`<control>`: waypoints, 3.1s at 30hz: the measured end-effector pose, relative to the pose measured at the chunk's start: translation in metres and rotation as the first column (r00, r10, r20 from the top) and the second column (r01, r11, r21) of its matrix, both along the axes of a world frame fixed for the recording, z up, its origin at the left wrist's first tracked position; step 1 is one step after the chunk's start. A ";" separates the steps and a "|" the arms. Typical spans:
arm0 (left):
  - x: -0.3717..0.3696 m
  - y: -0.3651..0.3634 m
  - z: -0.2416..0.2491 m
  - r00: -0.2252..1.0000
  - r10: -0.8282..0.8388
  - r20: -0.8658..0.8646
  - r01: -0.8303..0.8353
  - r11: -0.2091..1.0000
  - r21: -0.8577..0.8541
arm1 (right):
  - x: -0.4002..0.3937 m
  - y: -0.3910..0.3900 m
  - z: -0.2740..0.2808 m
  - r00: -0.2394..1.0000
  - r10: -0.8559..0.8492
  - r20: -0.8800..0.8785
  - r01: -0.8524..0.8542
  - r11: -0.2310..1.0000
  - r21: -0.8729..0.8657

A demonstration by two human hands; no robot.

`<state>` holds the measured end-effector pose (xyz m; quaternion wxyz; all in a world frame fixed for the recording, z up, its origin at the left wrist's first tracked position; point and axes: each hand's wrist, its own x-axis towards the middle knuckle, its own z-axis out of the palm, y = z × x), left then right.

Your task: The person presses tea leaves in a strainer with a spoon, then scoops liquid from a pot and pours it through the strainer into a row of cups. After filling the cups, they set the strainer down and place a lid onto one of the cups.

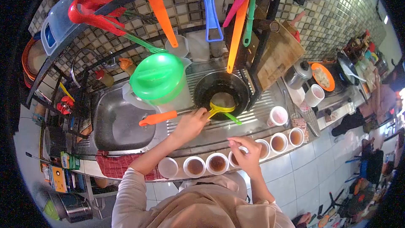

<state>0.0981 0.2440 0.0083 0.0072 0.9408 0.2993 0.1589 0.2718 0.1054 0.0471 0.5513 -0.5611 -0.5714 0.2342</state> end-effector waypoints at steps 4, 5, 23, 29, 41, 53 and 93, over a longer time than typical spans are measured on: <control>-0.002 0.000 0.009 0.999 0.035 -0.010 -0.035 0.999 -0.001 | 0.000 -0.005 -0.005 1.000 -0.001 -0.009 0.001 0.999 -0.039; -0.003 0.001 0.006 0.999 0.047 0.004 -0.047 0.999 -0.024 | 0.001 -0.007 -0.005 1.000 -0.007 -0.009 0.007 0.999 -0.038; -0.025 -0.015 0.025 0.769 0.204 0.606 -0.037 0.960 -0.276 | -0.008 -0.009 -0.004 0.999 -0.043 -0.010 0.043 0.998 -0.046; -0.036 -0.023 0.016 0.651 0.341 0.679 0.066 0.865 -0.498 | 0.013 0.012 0.007 0.934 -0.042 0.354 0.066 0.996 -0.056; -0.048 -0.038 0.012 0.583 0.500 0.640 0.145 0.712 -0.688 | 0.041 0.095 -0.025 0.596 0.008 0.803 0.104 0.991 -0.088; -0.061 -0.036 0.009 0.577 0.540 0.613 0.123 0.684 -0.719 | 0.028 0.129 -0.027 0.299 0.192 0.935 0.186 0.949 -0.254; -0.057 -0.037 0.008 0.620 0.517 0.590 0.031 0.735 -0.677 | 0.034 0.088 0.040 0.705 -0.236 0.669 0.167 0.972 0.167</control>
